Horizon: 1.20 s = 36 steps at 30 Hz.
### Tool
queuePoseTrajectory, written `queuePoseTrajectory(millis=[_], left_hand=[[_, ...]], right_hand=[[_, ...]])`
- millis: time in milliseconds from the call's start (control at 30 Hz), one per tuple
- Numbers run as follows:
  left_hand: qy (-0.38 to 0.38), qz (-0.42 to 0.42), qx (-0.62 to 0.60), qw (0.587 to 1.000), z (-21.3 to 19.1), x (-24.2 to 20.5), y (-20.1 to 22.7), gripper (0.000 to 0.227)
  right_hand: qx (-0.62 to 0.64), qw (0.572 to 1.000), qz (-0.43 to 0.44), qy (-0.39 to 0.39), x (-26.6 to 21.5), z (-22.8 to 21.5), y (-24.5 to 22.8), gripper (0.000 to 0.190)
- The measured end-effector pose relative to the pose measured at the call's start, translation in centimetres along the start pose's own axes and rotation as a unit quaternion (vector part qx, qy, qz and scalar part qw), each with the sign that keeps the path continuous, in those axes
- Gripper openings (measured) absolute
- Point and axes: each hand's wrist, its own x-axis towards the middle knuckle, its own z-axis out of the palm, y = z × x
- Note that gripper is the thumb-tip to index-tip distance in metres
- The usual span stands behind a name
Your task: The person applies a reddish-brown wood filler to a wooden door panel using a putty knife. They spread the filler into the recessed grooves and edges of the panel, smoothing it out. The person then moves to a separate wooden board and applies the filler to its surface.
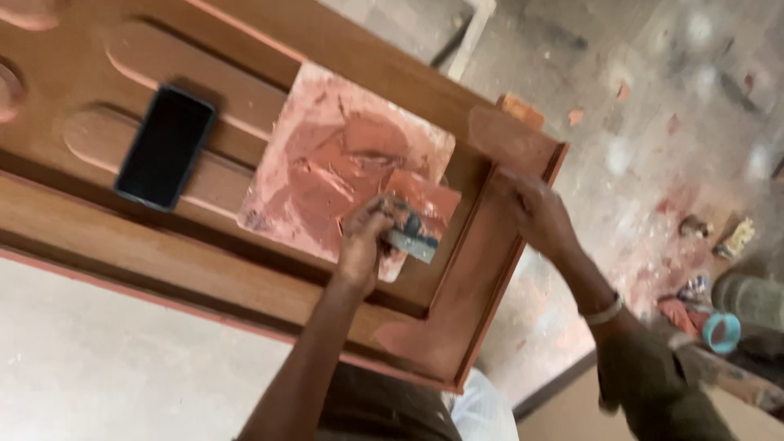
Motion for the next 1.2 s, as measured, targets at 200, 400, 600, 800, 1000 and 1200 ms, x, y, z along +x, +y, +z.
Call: queuePoseTrajectory(millis=[200, 400, 600, 800, 1000, 1200], left_hand=[[-0.019, -0.041, -0.042, 0.998, -0.4, 0.7, 2.0, 0.017], [-0.064, -0.129, -0.027, 0.989, -1.8, 2.1, 3.8, 0.018], [-0.046, -0.191, 0.008, 0.98, -2.0, 3.2, 5.8, 0.028], [-0.103, -0.181, 0.003, 0.978, -2.4, 4.1, 6.5, 0.024], [-0.111, -0.198, -0.001, 0.974, -2.7, 4.1, 6.2, 0.018], [-0.08, -0.203, 0.046, 0.975, -3.2, 4.0, 6.8, 0.022]], right_hand=[[-0.2, 0.974, -0.065, -0.085, 3.4, -0.7, 0.1, 0.067], [-0.538, 0.822, -0.099, -0.156, 4.3, -2.3, -1.3, 0.079], [-0.454, 0.869, 0.018, -0.197, 2.2, -0.5, -3.9, 0.066], [-0.357, 0.927, 0.077, -0.087, 2.3, 1.7, -3.8, 0.069], [-0.368, 0.918, 0.13, -0.065, 2.6, 4.3, -3.3, 0.054], [-0.296, 0.937, 0.179, -0.044, 0.5, 6.7, -6.0, 0.057]])
